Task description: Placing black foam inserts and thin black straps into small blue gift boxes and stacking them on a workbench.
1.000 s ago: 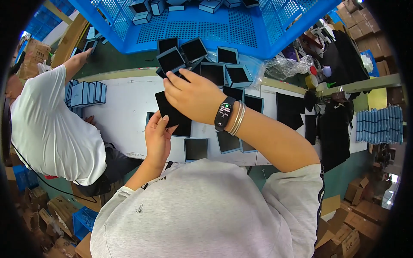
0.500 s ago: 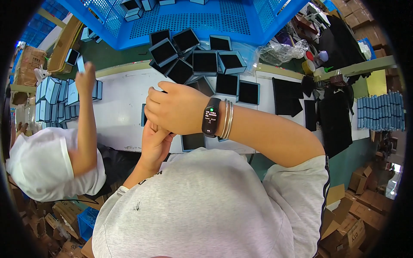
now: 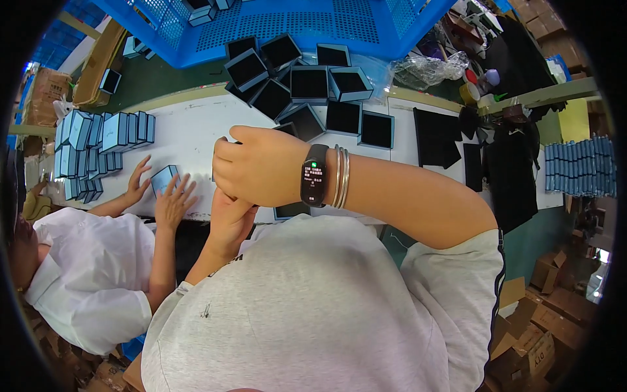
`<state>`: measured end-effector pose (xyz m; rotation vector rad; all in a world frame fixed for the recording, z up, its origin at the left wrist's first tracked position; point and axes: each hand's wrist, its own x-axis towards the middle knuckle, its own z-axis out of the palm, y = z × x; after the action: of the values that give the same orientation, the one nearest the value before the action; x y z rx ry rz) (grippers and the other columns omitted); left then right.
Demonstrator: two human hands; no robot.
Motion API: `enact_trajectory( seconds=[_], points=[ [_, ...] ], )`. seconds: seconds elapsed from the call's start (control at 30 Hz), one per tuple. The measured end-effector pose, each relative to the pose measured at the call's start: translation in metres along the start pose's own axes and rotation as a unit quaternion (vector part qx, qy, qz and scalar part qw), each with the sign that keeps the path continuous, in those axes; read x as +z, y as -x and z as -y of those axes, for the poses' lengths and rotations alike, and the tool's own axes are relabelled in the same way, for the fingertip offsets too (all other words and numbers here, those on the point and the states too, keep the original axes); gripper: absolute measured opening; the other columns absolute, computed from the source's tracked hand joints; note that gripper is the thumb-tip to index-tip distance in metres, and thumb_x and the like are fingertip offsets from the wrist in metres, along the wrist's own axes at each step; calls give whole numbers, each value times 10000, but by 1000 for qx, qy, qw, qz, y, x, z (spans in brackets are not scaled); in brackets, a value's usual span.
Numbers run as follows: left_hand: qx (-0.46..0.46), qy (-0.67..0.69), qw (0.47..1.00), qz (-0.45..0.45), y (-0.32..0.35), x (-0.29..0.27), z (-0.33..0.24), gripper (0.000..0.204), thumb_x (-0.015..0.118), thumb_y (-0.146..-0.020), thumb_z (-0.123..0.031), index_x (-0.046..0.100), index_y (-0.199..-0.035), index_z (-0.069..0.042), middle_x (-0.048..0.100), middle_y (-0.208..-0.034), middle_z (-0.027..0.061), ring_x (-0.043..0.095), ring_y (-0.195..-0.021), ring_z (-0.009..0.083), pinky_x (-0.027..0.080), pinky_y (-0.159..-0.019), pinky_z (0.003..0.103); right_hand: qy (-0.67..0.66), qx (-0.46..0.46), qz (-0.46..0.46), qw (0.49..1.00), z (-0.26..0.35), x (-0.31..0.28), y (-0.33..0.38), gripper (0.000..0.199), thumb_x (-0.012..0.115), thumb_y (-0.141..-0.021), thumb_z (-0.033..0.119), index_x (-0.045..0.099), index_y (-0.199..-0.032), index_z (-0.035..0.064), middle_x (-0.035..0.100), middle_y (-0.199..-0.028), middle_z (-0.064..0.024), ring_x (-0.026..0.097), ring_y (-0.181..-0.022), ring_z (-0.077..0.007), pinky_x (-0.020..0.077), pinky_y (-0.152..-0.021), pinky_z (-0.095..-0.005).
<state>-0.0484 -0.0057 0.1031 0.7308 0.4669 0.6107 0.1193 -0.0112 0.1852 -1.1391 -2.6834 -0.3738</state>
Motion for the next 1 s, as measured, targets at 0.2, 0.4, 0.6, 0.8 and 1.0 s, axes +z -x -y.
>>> enact_trajectory(
  seconds=[0.2,0.4,0.6,0.8,1.0],
  points=[
    [-17,-50,998,-42,5,9,-11,456,539,-838,68,400,-1272,40,602,-1122,97,575,-1028,134,444,-891,253,77,148,-58,984,-42,15,11,356,604,-740,192,556,-1084,110,571,-964,-11,553,-859,-159,430,-705,-288],
    [-59,-79,981,-165,11,-51,33,433,540,-849,44,415,-1263,14,601,-1121,96,575,-1030,145,444,-909,265,-41,276,23,960,-34,43,65,254,590,-791,161,597,-1033,85,606,-907,-57,573,-883,-223,456,-750,-333],
    [-151,-161,965,-138,21,-88,82,468,566,-868,-26,401,-1305,-19,563,-1147,86,551,-1044,146,450,-889,274,-540,560,103,620,72,137,114,432,592,-886,300,519,-1180,-8,640,-911,-108,612,-841,-189,482,-745,-302],
    [-108,-456,880,-79,29,-97,104,490,634,-841,-165,452,-1262,8,552,-1132,129,553,-1016,225,461,-853,312,-649,632,-8,424,116,168,133,245,609,-882,170,533,-1006,-27,613,-785,-65,565,-674,-101,470,-601,-232],
    [-99,-581,795,-143,21,-100,107,589,682,-809,-255,430,-1265,19,519,-1112,154,577,-895,224,488,-769,318,-523,657,33,542,123,184,142,209,669,-834,153,531,-828,-3,597,-648,-52,546,-550,-93,461,-519,-230]
  ],
)
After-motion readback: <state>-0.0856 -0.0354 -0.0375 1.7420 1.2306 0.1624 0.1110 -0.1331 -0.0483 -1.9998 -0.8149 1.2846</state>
